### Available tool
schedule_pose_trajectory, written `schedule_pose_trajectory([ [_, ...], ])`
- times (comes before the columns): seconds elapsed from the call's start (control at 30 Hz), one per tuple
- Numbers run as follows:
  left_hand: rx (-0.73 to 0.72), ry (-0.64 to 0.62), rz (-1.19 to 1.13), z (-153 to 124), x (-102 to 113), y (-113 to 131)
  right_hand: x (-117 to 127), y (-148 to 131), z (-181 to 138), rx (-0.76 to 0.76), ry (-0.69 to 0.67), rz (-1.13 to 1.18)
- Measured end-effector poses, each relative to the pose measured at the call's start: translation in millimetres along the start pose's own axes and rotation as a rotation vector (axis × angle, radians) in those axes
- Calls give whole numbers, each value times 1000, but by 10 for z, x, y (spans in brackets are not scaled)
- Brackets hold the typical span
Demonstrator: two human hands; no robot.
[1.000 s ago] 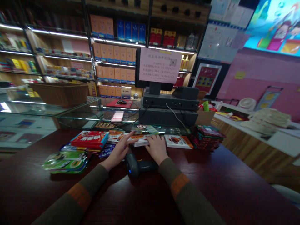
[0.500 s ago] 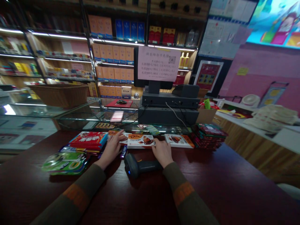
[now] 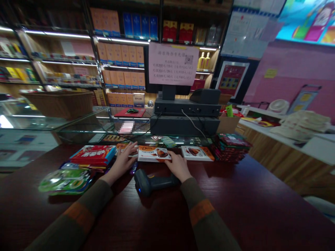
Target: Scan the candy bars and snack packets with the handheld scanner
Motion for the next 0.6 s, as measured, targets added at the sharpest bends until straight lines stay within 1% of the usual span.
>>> schedule_pose_trajectory([
  [0.13, -76, 102, 4, 25, 191, 170, 17, 2, -17, -12, 24, 52],
  [0.27, -163, 296, 57, 4, 345, 357, 43, 15, -11, -15, 67, 98],
  [0.37, -183, 387, 61, -15, 409, 425, 53, 8, -7, 27, 92, 129],
  [0.47, -223, 418, 61, -27, 463, 466, 56, 15, -2, 63, 138, 193],
  [0.6, -307, 356, 94, -33, 485, 533, 33, 73, 19, 68, 181, 294],
])
Point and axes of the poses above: each hand's wrist, its own z-axis towards the middle knuckle, its own x-axis out of the back of the hand, y = z × x, the point moved 5 cm from there along z, towards the middle knuckle, and after that the axes turned 5 degrees about y, right-handed, at the moved point
